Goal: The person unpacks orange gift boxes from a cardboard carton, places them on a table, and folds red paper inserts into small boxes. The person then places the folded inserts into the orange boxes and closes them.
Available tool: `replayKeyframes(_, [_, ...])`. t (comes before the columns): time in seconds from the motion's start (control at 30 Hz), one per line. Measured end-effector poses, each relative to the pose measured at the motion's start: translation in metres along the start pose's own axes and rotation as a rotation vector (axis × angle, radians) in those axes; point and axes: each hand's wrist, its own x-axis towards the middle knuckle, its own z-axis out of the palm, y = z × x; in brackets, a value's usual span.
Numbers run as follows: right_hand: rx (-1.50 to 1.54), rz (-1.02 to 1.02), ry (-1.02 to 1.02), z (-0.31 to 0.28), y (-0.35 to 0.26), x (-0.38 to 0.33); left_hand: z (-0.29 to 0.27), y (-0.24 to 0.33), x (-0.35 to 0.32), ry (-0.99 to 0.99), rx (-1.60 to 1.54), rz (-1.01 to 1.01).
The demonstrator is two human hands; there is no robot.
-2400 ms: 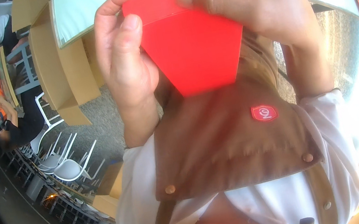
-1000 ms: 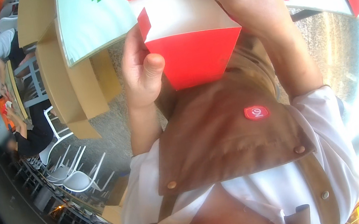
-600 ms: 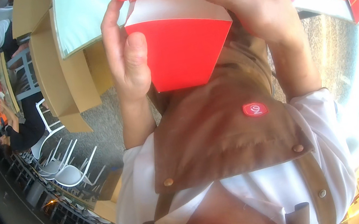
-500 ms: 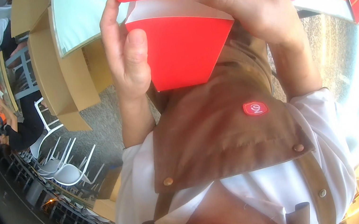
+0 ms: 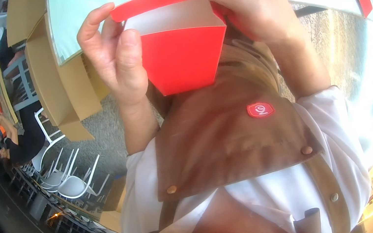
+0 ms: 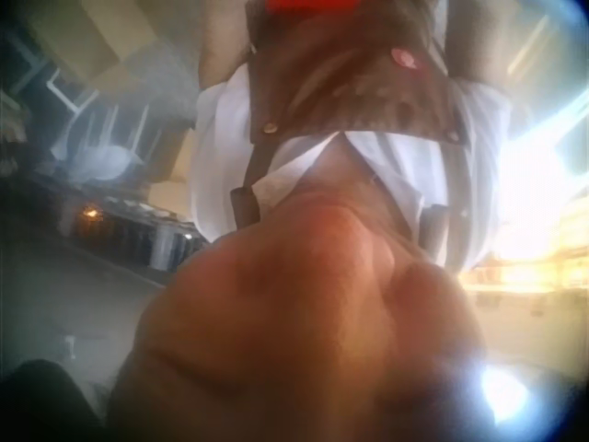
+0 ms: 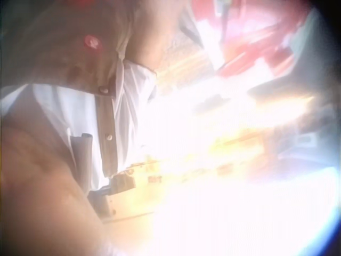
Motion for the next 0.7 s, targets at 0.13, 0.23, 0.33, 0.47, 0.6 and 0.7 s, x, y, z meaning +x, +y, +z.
replayKeyframes(0.13, [0.112, -0.012, 0.069, 0.01, 0.0, -0.003, -0.003, -0.003, -0.004, 0.019, 0.043, 0.002])
replayKeyframes(0.23, [0.106, 0.002, 0.169, 0.012, 0.002, -0.008, -0.006, -0.004, -0.004, 0.038, 0.066, -0.034])
replayKeyframes(0.33, [0.075, 0.032, 0.25, 0.017, 0.011, -0.014, -0.011, -0.013, -0.009, 0.045, 0.026, -0.036])
replayKeyframes(0.47, [0.052, 0.049, 0.316, 0.029, 0.017, -0.018, -0.011, -0.015, -0.009, 0.128, 0.045, -0.062])
replayKeyframes(0.6, [0.045, 0.07, 0.355, 0.033, 0.012, -0.019, -0.007, -0.018, -0.003, 0.112, 0.033, -0.096])
replayKeyframes(0.7, [0.014, 0.078, 0.299, 0.032, 0.005, -0.02, -0.008, -0.02, 0.0, 0.097, -0.023, -0.126])
